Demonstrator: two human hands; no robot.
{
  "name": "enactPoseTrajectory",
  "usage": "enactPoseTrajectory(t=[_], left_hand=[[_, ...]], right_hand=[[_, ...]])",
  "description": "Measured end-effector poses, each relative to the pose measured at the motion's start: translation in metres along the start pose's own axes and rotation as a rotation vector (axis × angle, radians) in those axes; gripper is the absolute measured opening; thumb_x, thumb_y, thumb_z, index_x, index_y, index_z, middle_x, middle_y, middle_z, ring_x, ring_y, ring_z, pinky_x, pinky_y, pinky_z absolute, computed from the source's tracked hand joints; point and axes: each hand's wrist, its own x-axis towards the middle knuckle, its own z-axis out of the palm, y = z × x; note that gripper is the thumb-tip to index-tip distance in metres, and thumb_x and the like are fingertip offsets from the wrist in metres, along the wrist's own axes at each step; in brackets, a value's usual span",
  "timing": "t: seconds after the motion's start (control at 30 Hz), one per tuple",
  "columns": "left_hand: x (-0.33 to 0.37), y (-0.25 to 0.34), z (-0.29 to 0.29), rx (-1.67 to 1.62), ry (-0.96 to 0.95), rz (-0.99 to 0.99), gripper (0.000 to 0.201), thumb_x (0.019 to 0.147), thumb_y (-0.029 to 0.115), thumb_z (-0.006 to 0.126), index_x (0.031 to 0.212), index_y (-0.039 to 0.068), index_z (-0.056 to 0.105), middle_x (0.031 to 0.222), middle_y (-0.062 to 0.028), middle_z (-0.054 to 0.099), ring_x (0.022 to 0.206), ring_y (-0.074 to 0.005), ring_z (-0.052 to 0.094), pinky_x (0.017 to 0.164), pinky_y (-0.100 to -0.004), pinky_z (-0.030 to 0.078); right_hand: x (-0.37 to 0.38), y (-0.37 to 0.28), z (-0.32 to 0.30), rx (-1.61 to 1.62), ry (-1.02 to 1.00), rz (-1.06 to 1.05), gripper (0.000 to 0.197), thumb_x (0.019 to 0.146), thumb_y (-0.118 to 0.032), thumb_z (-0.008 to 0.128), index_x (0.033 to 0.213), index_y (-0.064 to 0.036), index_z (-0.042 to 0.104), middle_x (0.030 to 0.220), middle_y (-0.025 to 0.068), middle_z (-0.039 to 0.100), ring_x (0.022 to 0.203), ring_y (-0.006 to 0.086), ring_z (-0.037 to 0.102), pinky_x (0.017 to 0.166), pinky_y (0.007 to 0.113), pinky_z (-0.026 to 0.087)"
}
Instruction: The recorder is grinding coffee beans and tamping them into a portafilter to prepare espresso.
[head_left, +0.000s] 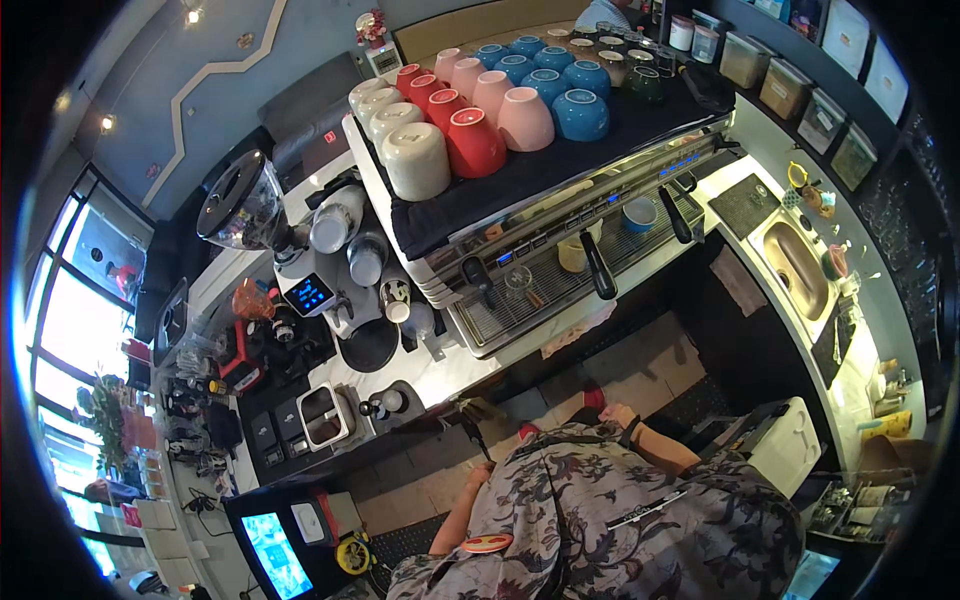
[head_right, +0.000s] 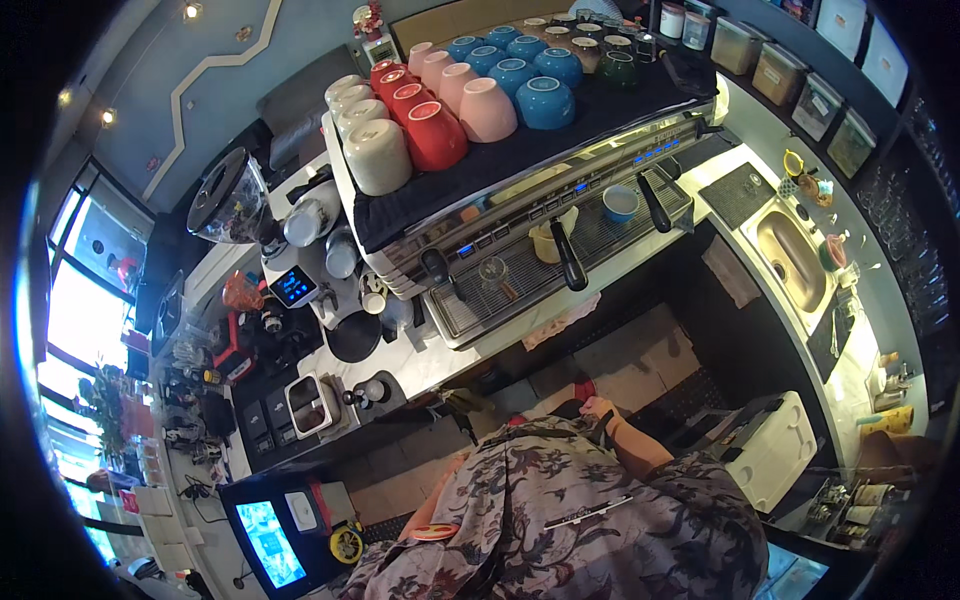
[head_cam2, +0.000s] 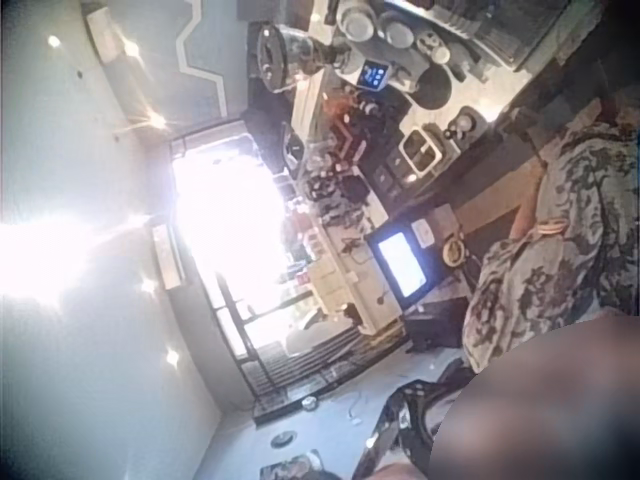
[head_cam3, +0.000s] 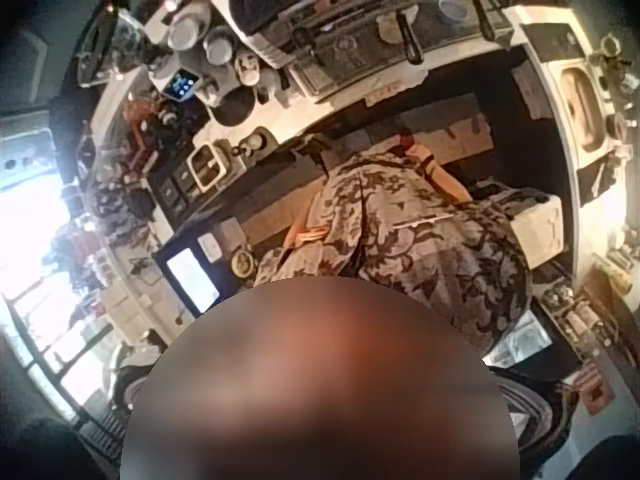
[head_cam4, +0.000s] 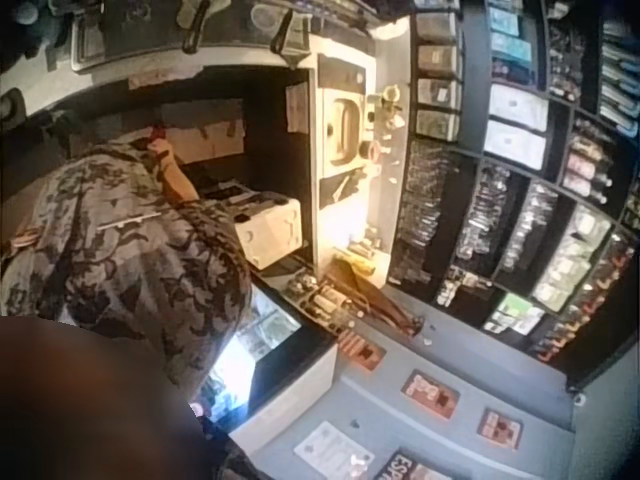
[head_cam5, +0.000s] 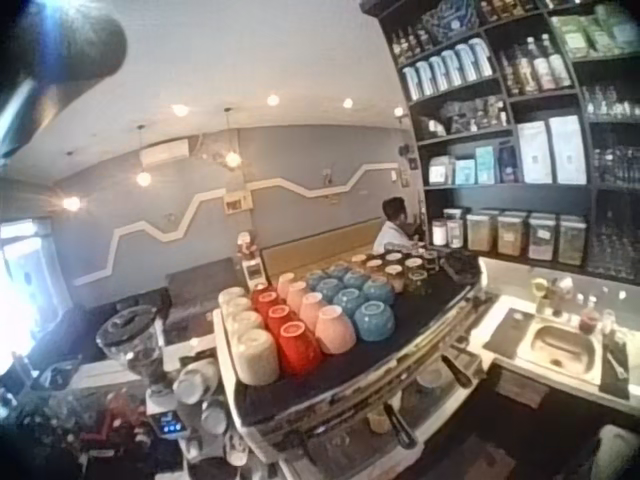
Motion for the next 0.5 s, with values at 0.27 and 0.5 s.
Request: enactPoseTrajectory(t=[0.27, 0.5], left_hand=[[0.030, 0.022, -0.005, 0.013, 0.002, 0.003, 0.043, 0.082, 0.037, 0.060, 0.119, 0.015, 0.064, 0.117, -0.0115, 0.066, 0.108, -0.0304, 0.063, 0.091, -0.0387, 0.049], [0.006, 0.016, -0.001, 0.015, 0.002, 0.010, 0.043, 0.082, 0.037, 0.060, 0.119, 0.015, 0.064, 0.116, -0.0116, 0.066, 0.108, -0.0304, 0.063, 0.090, -0.0387, 0.049]], right_hand=[[-0.008, -0.017, -0.008, 0.022, 0.024, 0.021, 0.036, 0.082, -0.043, 0.063, 0.087, -0.0080, 0.071, 0.087, 0.0168, 0.068, 0.082, 0.0331, 0.067, 0.073, 0.041, 0.051], [-0.007, -0.010, -0.002, 0.098, 0.068, -0.026, 0.033, 0.080, -0.041, 0.066, 0.088, -0.0096, 0.072, 0.086, 0.0167, 0.068, 0.079, 0.0327, 0.068, 0.072, 0.041, 0.052]])
